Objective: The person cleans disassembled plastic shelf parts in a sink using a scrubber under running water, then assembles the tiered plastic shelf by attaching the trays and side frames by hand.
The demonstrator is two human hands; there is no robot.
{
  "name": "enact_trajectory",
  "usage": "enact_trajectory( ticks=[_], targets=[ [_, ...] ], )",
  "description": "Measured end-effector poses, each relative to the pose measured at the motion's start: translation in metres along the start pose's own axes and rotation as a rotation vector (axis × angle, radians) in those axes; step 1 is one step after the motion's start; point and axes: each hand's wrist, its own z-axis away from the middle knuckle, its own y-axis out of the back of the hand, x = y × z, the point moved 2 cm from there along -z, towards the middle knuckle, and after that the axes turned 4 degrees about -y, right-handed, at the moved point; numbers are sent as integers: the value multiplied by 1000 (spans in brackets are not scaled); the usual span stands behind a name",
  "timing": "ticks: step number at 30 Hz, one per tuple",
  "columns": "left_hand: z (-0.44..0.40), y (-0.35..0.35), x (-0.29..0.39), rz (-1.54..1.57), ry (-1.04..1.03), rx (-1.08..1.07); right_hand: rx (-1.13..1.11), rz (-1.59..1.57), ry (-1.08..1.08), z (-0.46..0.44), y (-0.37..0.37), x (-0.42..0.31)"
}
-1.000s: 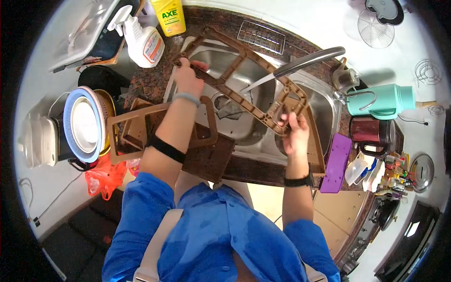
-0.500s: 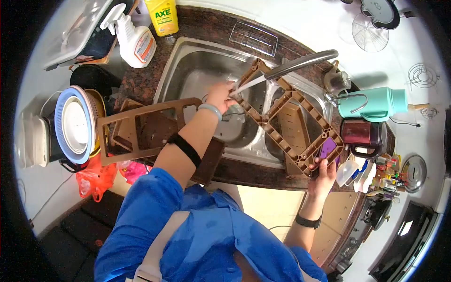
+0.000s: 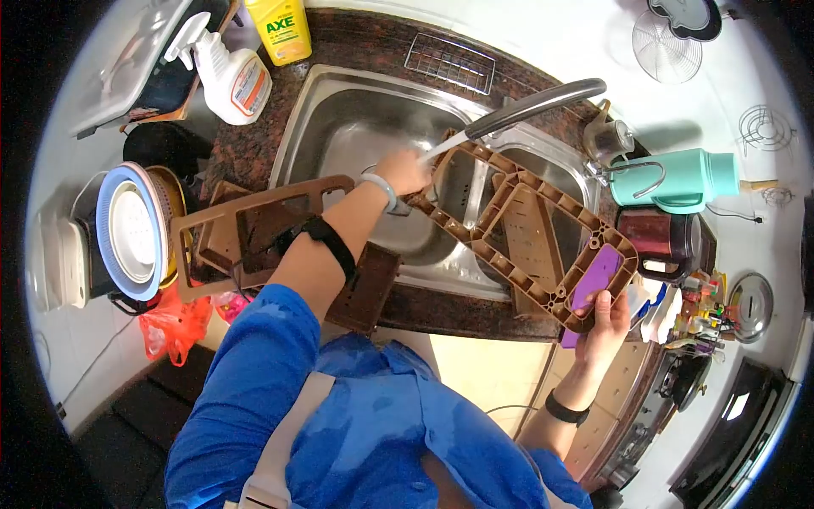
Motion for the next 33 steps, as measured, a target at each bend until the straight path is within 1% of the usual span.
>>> enact_trajectory(
  ticks=[1, 3, 4, 5, 7, 9, 10, 12, 13, 15, 16, 18, 19, 21, 22, 24, 25, 27, 28, 30, 31, 33],
  targets=[
    [-1, 0, -3, -3, 3, -1, -2, -3, -3, 0, -3, -1],
    [-7, -3, -13, 124, -31, -39, 34, 35, 54, -1, -7, -3],
    [-11, -6, -18, 122, -30, -40, 34, 33, 52, -3, -7, -1],
    [-15, -10, -22, 263, -33, -80, 5, 37, 50, -6, -6, 1],
    [-11, -1, -13, 402, -32, -120, -25, 40, 46, -8, -5, 3],
    [-8, 8, -5, 689, 171, -50, 21, -18, 18, -9, -5, 2],
    [-11, 5, -9, 687, 173, -50, 20, -20, 16, -10, -5, 3],
    [-15, 7, -7, 355, -72, 124, 16, -53, -8, -12, -3, 5],
    [-14, 11, -6, 354, -73, 123, 17, -54, -8, -14, 1, 4],
    [-10, 20, -3, 280, 136, -293, 19, -41, -54, -15, 13, 3],
    [-3, 29, 7, 273, 133, -298, 26, -46, -56, -15, 15, 3],
    [15, 38, 22, 422, 190, -312, 23, -100, -121, -15, 18, 6],
    [16, 33, 20, 419, 192, -318, 47, -69, -124, -16, 22, 10],
    [9, 24, 14, 309, -39, -128, 42, -67, -128, -15, 22, 11],
    [4, 14, 7, 305, -41, -134, 30, -62, -133, -14, 21, 11],
    [-5, 7, 0, 150, -101, -73, 26, -47, -132, -13, 20, 12],
    [-7, 8, -1, 145, -100, -77, 16, -29, -129, -13, 19, 13],
    [-9, 8, -1, 110, -20, -222, 20, -44, -127, -13, 16, 14],
    [-9, 5, -2, 105, -24, -227, 23, -54, -120, -13, 15, 15],
    [-7, 7, -1, 486, -120, 52, 20, -71, -120, -13, 13, 17],
    [-6, 11, -1, 483, -119, 50, 29, -57, -108, -13, 14, 18],
    [-8, 17, -4, 935, 230, -166, 38, -47, -95, -14, 16, 19]
  ],
)
